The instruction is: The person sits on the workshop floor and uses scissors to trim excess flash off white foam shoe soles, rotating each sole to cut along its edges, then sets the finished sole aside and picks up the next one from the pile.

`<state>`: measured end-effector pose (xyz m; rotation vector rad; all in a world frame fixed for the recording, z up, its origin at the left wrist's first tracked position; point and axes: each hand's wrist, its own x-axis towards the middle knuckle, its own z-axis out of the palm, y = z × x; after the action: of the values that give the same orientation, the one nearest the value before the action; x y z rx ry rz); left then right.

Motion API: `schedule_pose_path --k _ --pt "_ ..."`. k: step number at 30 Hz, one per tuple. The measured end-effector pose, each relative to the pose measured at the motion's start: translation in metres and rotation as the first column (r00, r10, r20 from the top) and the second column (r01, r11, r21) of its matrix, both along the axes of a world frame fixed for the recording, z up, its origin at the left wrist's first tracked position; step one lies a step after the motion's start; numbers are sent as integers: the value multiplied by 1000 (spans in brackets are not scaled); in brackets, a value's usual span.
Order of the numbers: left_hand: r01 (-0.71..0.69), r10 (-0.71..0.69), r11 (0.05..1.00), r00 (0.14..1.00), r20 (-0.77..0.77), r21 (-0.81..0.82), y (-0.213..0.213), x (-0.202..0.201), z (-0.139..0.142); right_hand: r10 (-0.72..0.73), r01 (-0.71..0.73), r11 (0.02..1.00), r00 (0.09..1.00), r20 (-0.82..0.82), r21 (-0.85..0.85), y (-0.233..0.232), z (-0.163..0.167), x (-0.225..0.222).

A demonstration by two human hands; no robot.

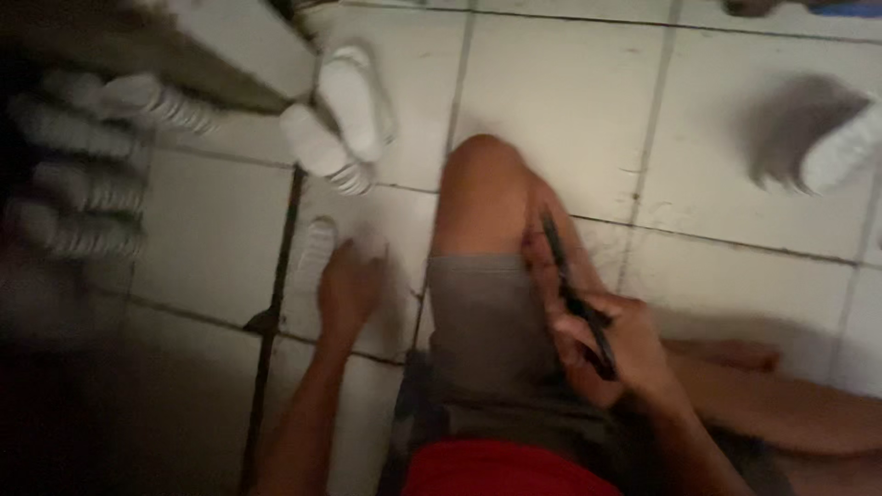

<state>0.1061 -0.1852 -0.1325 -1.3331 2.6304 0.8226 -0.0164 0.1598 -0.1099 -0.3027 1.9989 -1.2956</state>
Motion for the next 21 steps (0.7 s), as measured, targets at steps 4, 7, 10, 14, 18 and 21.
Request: schedule_pose_path --k 4,7,10,14,18,21 --pt "109 -95 988 987 130 -105 7 14 -6 -115 120 993 961 250 -5 -1 -5 22" --pt "83 -98 981 992 -79 -176 3 14 -12 -154 160 987 936 315 7 5 -9 31" --pt "-46 139 974 896 -421 224 -4 0 -5 -19 8 977 999 -49 -212 19 -11 34" --pt "205 533 650 564 -631 732 2 -22 41 -142 150 989 909 392 11 38 -5 40" --pt "566 642 377 411 -647 733 35 -45 99 -95 106 987 991 93 -118 44 13 45" --pt "646 590 270 475 -653 714 71 -65 128 -124 108 981 988 -92 -164 55 42 45"
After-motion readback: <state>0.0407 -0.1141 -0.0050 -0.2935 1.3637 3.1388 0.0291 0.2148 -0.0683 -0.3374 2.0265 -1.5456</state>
